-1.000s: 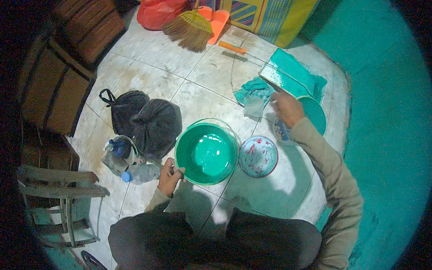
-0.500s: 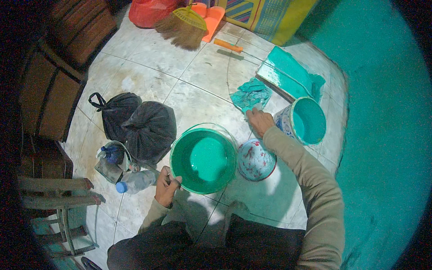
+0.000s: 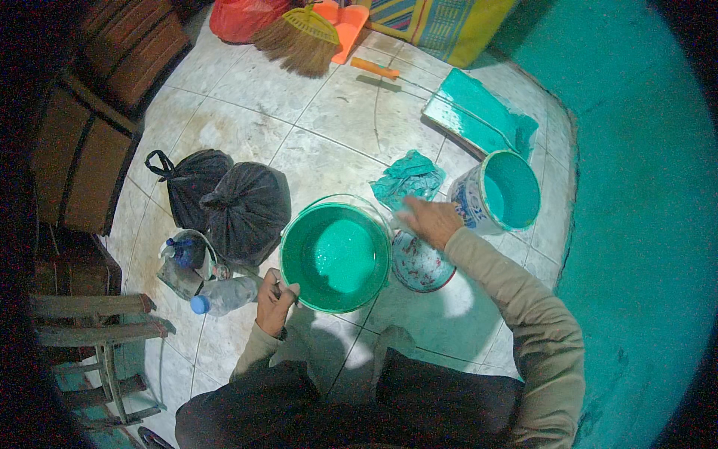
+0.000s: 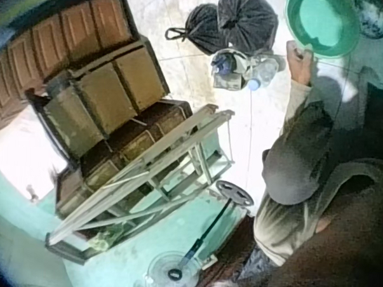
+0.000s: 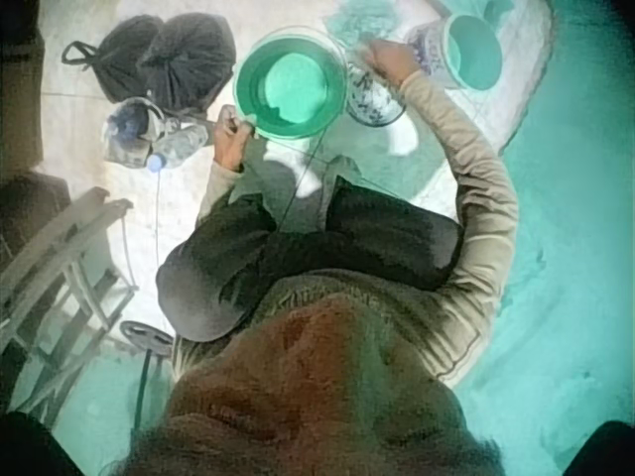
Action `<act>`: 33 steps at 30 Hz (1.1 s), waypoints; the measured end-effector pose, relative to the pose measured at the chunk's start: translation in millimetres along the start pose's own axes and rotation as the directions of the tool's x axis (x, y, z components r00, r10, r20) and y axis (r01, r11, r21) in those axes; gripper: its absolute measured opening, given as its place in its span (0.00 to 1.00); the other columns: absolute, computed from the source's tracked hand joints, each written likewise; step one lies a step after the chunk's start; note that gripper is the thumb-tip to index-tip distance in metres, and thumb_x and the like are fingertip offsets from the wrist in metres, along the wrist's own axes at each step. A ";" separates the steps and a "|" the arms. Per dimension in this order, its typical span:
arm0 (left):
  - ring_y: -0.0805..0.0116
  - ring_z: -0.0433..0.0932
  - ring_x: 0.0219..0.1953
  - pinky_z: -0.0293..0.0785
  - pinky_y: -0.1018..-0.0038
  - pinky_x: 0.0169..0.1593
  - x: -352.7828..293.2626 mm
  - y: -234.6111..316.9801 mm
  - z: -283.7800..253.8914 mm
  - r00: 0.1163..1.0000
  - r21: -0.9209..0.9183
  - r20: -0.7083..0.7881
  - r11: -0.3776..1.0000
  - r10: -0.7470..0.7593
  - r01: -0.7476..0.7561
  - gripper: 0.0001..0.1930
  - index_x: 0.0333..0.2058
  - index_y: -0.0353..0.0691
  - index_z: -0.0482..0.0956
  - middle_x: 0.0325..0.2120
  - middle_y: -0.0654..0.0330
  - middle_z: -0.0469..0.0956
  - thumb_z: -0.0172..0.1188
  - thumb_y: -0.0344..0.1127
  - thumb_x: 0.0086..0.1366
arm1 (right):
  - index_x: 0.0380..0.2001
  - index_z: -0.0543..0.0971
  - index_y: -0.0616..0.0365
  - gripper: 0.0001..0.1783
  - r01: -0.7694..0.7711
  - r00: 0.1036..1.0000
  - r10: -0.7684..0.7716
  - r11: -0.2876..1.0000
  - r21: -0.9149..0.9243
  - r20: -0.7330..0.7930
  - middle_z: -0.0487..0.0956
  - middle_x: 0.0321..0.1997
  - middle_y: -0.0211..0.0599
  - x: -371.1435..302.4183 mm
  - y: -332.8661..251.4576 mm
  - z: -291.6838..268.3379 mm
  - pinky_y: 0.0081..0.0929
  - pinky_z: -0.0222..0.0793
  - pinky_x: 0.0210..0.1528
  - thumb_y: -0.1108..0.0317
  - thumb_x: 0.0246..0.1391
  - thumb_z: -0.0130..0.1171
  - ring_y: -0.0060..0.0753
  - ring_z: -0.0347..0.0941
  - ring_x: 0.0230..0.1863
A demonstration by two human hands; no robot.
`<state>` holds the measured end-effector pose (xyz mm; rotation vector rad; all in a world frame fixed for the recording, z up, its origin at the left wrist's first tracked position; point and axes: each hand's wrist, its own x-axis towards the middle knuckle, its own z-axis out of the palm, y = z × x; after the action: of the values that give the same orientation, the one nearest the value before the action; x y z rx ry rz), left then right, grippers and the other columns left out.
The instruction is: The person sits on the floor and prepares green paint by opening a bucket, adding water from a bottle, and mixing with a brush. They also handle a cloth and a spray bottle during the process.
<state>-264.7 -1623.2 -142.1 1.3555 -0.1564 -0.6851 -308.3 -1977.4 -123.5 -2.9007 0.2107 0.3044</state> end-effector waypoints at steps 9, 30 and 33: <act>0.77 0.69 0.22 0.68 0.79 0.27 0.4 -1.0 2.8 1.000 0.014 -0.018 1.000 -0.009 0.009 0.08 0.32 0.36 0.64 0.24 0.63 0.69 0.55 0.26 0.60 | 0.40 0.71 0.52 0.11 0.030 0.952 -0.041 0.999 -0.042 -0.302 0.70 0.40 0.43 70.9 57.1 10.8 0.45 0.71 0.37 0.70 0.52 0.49 0.49 0.75 0.39; 0.77 0.69 0.22 0.69 0.79 0.27 1.2 -1.2 5.4 1.000 -0.037 -0.020 0.999 -0.011 0.010 0.08 0.31 0.37 0.64 0.23 0.64 0.68 0.56 0.25 0.59 | 0.32 0.71 0.60 0.04 -0.044 0.878 0.306 0.816 0.577 -0.367 0.78 0.26 0.44 90.2 113.2 -19.4 0.35 0.70 0.32 0.77 0.51 0.50 0.38 0.77 0.27; 0.77 0.69 0.22 0.69 0.79 0.27 0.2 -3.5 1.4 1.000 -0.024 -0.027 1.000 -0.008 0.008 0.08 0.31 0.37 0.64 0.23 0.64 0.67 0.56 0.25 0.59 | 0.33 0.72 0.58 0.03 -0.010 0.891 0.308 0.747 0.665 -0.333 0.78 0.25 0.38 85.3 103.6 -30.8 0.28 0.71 0.29 0.74 0.54 0.50 0.29 0.76 0.27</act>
<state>-266.5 -1624.7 -145.1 1.3426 -0.1209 -0.6733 -236.9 -2094.6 -133.4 -2.2004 0.5293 -0.3378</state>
